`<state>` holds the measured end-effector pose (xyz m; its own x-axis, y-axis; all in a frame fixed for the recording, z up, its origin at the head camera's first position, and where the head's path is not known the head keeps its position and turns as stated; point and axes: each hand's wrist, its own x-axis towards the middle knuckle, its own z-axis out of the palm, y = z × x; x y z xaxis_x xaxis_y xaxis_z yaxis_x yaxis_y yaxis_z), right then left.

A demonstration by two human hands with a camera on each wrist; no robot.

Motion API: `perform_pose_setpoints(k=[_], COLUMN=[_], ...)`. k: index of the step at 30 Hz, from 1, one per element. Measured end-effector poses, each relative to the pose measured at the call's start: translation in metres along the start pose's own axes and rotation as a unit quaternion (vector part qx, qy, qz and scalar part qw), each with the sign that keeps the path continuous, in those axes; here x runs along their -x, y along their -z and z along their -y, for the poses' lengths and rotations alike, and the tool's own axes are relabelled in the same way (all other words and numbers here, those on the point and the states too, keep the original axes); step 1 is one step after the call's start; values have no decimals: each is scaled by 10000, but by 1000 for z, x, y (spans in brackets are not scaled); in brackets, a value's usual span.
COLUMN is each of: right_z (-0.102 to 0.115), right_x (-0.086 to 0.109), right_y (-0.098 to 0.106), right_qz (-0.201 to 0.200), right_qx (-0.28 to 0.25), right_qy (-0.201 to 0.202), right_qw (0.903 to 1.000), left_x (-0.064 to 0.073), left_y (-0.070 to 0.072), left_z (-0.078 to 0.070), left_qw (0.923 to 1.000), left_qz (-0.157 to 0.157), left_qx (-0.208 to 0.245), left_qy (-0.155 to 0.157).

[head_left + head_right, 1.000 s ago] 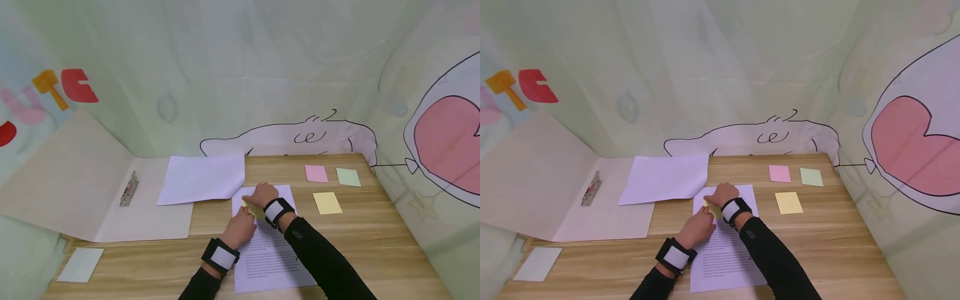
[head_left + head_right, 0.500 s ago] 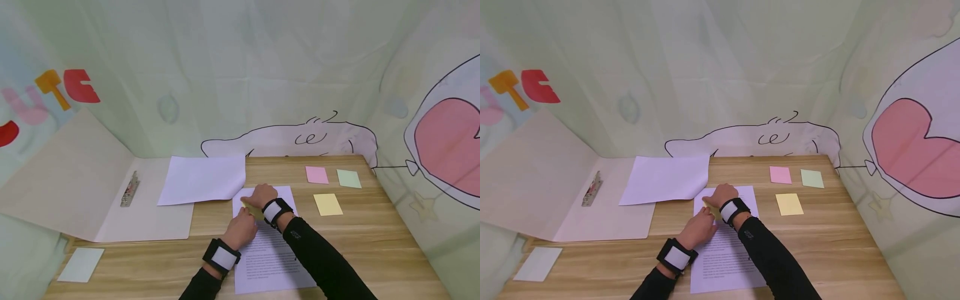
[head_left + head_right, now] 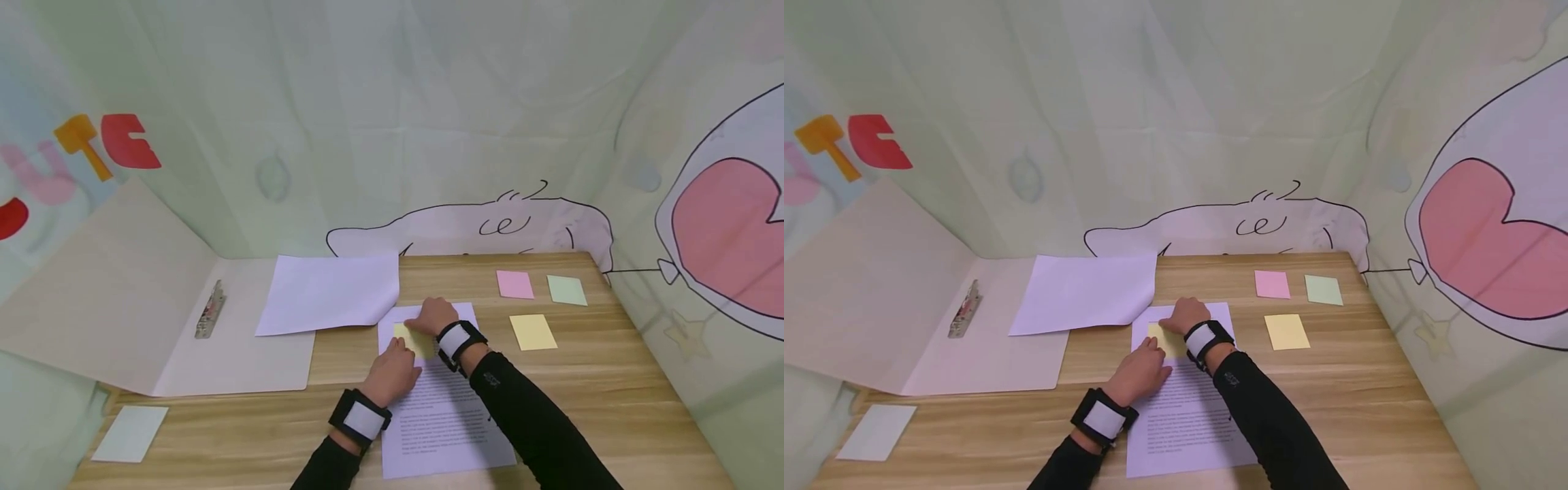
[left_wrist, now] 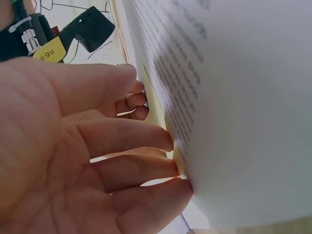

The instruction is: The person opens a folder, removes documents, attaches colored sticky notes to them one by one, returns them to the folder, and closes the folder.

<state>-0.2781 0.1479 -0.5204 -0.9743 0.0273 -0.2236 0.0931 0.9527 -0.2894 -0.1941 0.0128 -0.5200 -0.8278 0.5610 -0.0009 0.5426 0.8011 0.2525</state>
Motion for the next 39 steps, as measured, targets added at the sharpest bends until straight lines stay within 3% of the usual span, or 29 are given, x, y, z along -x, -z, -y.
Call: perform_pose_setpoints(k=[10, 17, 30, 35, 39], right_z=[-14, -28, -36, -36, -37], right_x=[-6, -10, -2, 2, 4], right_y=[5, 7, 17, 20, 19], right_qz=[310, 661, 765, 808, 917], right_qx=[-252, -698, -856, -713, -617], right_qy=[-54, -458, -159, 268, 352], right_qw=[9992, 9943, 9933, 9938, 9933], left_x=[-2, -3, 1, 20, 52], left_y=[0, 3, 5, 14, 32], left_z=[0, -2, 7, 28, 60], left_qw=[9996, 9986, 9988, 9965, 9944], left_qz=[243, 470, 418, 500, 145], left_qx=[-37, 35, 208, 627, 933], left_qy=[129, 241, 172, 244, 469])
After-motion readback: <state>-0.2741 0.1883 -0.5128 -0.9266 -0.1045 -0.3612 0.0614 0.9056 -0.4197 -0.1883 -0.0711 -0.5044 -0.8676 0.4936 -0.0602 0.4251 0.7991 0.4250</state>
